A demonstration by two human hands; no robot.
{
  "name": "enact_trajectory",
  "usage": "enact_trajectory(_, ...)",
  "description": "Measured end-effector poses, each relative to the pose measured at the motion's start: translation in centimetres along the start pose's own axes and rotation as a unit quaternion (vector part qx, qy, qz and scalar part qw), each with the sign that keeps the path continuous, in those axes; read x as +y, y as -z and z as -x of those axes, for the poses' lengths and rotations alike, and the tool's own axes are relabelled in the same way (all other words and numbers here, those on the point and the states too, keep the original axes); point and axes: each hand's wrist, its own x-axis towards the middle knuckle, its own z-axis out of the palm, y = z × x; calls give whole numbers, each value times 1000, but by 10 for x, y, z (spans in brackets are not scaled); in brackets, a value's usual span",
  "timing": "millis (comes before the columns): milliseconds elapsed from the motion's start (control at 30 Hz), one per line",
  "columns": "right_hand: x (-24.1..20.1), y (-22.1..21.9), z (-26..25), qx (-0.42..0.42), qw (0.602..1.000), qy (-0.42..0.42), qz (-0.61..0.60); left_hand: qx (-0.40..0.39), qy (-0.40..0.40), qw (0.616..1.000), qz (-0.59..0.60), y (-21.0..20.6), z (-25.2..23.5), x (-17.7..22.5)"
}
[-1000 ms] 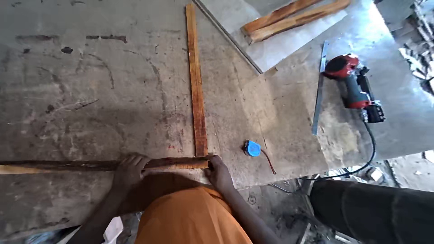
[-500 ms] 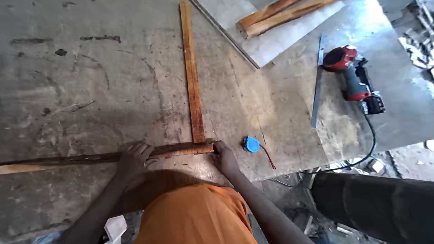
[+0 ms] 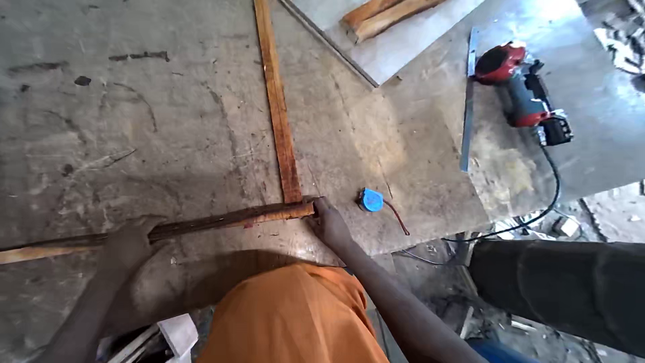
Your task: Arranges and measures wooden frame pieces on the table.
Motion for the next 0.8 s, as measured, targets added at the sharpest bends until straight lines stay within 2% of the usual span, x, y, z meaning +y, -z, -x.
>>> enact_trajectory(200,2,-3,1,17,1000,15,-13,-42,-38,997,-44,5,-3,-19)
enact_trajectory(467,2,-10,4,37,999,8,-11,-94,15,994,-50,7,0,-18)
enact_trajectory(800,-3,-7,6,26,1000,-9,5,-84,10,994,-68,12,1,-10)
